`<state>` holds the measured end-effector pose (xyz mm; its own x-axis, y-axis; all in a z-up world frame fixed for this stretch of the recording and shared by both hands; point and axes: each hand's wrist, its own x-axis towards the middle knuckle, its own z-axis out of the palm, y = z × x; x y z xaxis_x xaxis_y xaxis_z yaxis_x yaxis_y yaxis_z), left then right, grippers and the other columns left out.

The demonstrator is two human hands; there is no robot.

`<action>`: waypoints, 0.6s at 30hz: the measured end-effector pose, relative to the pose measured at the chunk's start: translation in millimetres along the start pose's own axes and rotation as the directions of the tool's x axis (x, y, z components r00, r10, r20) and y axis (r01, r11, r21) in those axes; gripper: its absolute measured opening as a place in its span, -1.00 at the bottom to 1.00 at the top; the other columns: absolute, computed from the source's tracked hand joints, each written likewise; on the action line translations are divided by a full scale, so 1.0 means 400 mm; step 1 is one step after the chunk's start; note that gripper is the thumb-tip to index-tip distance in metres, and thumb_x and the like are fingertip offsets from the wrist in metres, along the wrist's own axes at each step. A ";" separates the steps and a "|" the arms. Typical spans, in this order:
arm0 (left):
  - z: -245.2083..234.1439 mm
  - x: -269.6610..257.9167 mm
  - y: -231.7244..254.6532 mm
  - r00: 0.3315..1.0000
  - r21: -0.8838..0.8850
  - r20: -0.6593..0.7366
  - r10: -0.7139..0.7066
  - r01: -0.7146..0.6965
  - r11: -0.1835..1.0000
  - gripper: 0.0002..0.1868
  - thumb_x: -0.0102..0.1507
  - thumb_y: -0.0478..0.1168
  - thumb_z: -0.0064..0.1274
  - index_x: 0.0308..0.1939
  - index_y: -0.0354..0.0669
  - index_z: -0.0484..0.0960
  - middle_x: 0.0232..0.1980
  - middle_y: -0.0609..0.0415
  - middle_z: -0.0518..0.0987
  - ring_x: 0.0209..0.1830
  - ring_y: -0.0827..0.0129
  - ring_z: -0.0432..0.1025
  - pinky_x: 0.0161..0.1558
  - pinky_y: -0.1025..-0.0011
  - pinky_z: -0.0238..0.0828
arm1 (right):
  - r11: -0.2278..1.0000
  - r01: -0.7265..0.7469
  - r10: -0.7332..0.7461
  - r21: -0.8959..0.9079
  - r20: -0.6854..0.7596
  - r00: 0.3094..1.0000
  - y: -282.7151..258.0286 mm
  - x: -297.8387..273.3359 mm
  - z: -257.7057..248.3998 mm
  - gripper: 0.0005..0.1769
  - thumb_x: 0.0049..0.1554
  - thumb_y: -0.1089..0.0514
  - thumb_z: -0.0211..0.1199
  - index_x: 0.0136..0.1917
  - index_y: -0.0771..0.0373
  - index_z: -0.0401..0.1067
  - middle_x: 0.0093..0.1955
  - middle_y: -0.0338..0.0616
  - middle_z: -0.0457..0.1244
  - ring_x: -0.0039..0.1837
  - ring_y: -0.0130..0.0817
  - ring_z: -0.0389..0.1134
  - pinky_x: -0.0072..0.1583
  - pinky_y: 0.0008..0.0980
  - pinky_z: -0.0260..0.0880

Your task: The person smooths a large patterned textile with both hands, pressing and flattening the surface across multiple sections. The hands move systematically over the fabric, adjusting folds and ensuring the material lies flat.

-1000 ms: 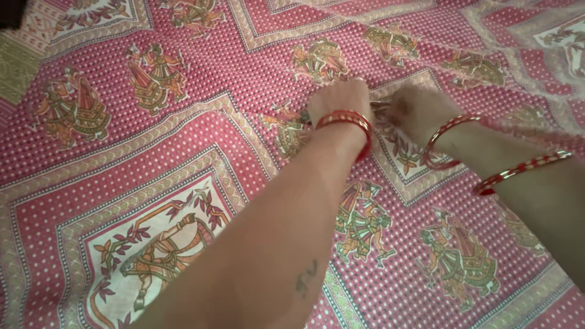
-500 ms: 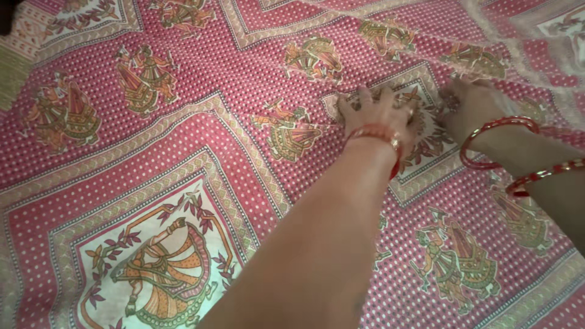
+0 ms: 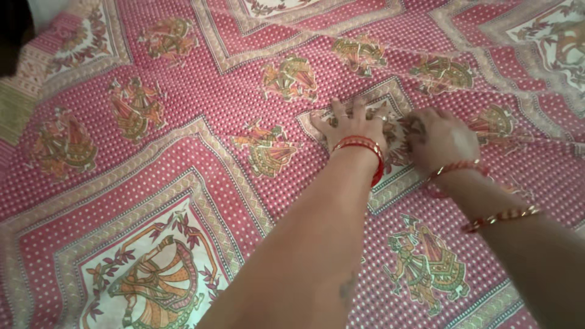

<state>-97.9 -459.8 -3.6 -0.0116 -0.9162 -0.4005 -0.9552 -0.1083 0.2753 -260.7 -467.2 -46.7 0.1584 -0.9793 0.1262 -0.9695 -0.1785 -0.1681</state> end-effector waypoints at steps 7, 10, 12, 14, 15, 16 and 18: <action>-0.074 -0.048 0.023 0.997 0.114 0.068 0.032 -0.039 0.993 -0.15 0.24 0.02 0.15 0.57 0.31 0.11 0.65 0.00 -0.04 0.64 -0.20 -0.22 0.43 -0.53 -0.50 | 0.949 -0.262 0.262 0.177 0.024 0.965 0.050 0.047 -0.041 -0.64 0.31 -0.09 0.22 0.34 -0.03 0.46 0.12 0.00 0.40 0.11 0.06 0.43 0.16 0.03 0.40; -0.103 -0.026 0.036 0.993 0.239 0.090 0.076 -0.096 0.966 -0.24 0.31 0.16 0.03 0.56 0.13 0.21 0.60 -0.07 0.14 0.65 -0.15 -0.11 0.47 -0.47 -0.51 | 0.947 -0.296 0.284 0.123 0.106 0.953 0.102 0.098 -0.046 -0.54 0.18 -0.04 0.32 0.34 0.00 0.47 0.11 -0.01 0.42 0.13 0.02 0.45 0.17 0.02 0.43; -0.105 0.009 0.044 0.993 0.219 0.055 0.103 -0.112 0.969 -0.31 0.37 0.21 -0.10 0.53 0.09 0.27 0.50 -0.08 0.31 0.59 -0.10 0.05 0.51 -0.43 -0.49 | 0.948 -0.296 0.267 0.114 0.213 0.940 0.123 0.119 -0.040 -0.44 0.07 -0.09 0.42 0.32 0.05 0.46 0.12 -0.03 0.42 0.17 -0.01 0.44 0.19 -0.01 0.43; -0.097 0.051 0.043 0.994 0.109 -0.023 0.109 -0.106 0.988 -0.39 0.42 0.19 -0.22 0.51 0.12 0.30 0.33 -0.06 0.53 0.45 -0.04 0.31 0.52 -0.42 -0.46 | 0.965 -0.257 0.244 0.047 0.192 0.950 0.128 0.124 -0.021 -0.37 0.06 -0.08 0.41 0.38 0.02 0.40 0.17 0.03 0.36 0.16 0.04 0.41 0.17 0.02 0.40; -0.094 0.075 0.039 0.991 0.085 -0.056 0.121 -0.116 0.990 -0.42 0.42 0.14 -0.23 0.49 0.13 0.32 0.25 -0.02 0.60 0.36 0.02 0.40 0.52 -0.39 -0.36 | 0.971 -0.238 0.231 0.014 0.183 0.956 0.127 0.126 -0.011 -0.34 0.06 -0.08 0.41 0.40 0.00 0.38 0.20 0.06 0.33 0.16 0.06 0.40 0.16 0.03 0.39; -0.089 0.098 0.035 0.987 0.061 -0.088 0.133 -0.127 0.990 -0.46 0.41 0.09 -0.24 0.47 0.14 0.34 0.16 0.02 0.67 0.27 0.08 0.49 0.51 -0.36 -0.26 | 0.972 -0.234 0.228 0.011 0.177 0.957 0.128 0.125 -0.001 -0.42 0.07 -0.07 0.39 0.34 0.02 0.41 0.19 0.04 0.35 0.17 0.05 0.40 0.17 0.04 0.39; -0.088 0.145 0.031 0.983 0.089 -0.106 0.151 -0.141 0.986 -0.51 0.34 -0.01 -0.12 0.37 0.11 0.44 0.14 0.07 0.69 0.23 0.14 0.53 0.49 -0.34 -0.14 | 0.974 -0.224 0.221 0.004 0.164 0.961 0.131 0.126 0.014 -0.56 0.09 -0.04 0.35 0.22 0.06 0.48 0.17 -0.01 0.38 0.20 0.02 0.40 0.19 0.05 0.39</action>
<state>-100.0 -527.9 7.2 -0.1239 -0.9577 -0.2597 -0.9666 0.0572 0.2499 -302.6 -526.7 -54.5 -0.0309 -0.9966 -0.0762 -0.9795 0.0454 -0.1964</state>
